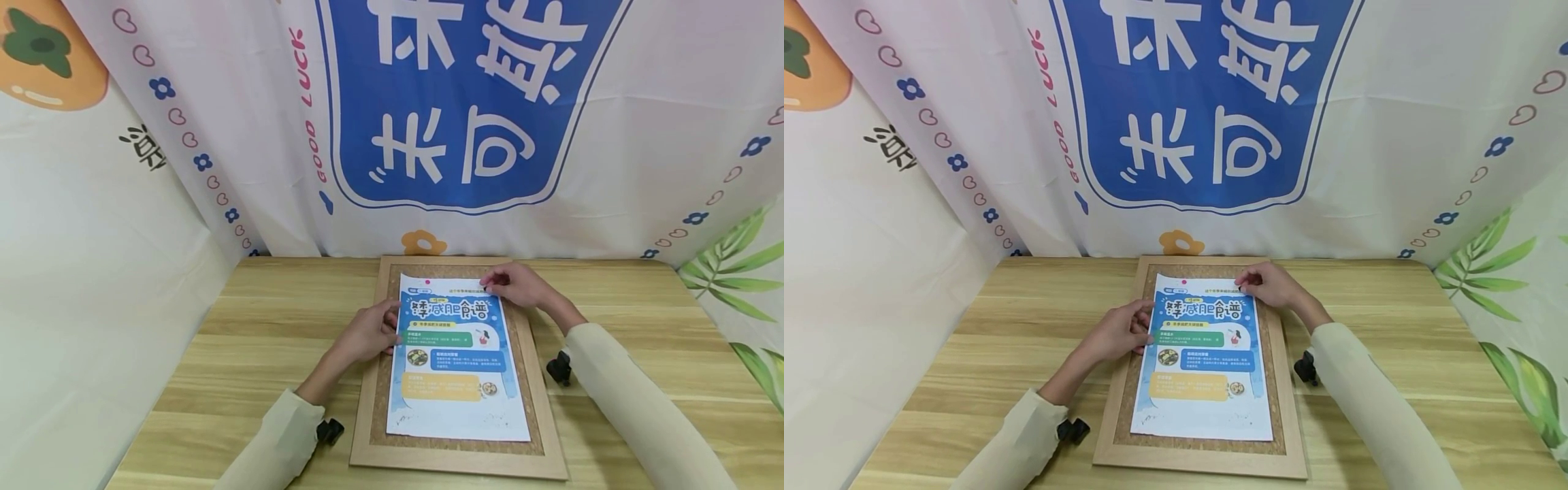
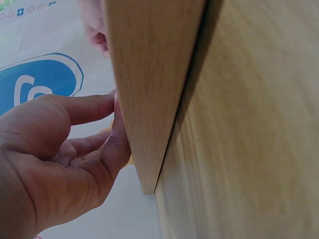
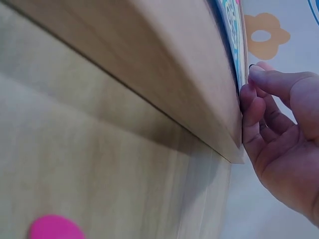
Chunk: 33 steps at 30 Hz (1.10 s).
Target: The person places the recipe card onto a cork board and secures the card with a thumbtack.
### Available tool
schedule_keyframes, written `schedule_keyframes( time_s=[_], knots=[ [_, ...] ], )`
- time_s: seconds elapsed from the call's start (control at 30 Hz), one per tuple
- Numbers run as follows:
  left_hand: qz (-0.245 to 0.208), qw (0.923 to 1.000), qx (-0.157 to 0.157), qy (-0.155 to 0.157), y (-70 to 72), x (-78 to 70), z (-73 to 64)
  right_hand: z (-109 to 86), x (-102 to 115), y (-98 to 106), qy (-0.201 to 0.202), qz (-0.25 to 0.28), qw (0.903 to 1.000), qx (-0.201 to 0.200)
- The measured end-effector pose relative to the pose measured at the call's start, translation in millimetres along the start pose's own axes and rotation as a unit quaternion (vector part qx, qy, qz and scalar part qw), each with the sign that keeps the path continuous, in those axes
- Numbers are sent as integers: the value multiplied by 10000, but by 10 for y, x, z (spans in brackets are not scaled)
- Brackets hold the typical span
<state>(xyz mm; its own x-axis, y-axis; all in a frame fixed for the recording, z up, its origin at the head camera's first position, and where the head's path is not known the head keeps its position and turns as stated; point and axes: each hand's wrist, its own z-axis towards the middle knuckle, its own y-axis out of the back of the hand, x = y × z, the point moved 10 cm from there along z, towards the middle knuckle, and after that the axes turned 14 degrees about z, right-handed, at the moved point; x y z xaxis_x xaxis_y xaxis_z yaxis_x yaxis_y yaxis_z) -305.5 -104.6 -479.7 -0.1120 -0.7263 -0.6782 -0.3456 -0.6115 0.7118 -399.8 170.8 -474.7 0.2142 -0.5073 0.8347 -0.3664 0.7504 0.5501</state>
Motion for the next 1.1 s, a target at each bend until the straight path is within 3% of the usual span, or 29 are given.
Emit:
schedule_keyframes(
  time_s=[1.1],
  knots=[
    [19, 10000, 25, -17, 3, 1, -6, 215, 22, -89, -172, -92, 9997, 130]
  ],
)
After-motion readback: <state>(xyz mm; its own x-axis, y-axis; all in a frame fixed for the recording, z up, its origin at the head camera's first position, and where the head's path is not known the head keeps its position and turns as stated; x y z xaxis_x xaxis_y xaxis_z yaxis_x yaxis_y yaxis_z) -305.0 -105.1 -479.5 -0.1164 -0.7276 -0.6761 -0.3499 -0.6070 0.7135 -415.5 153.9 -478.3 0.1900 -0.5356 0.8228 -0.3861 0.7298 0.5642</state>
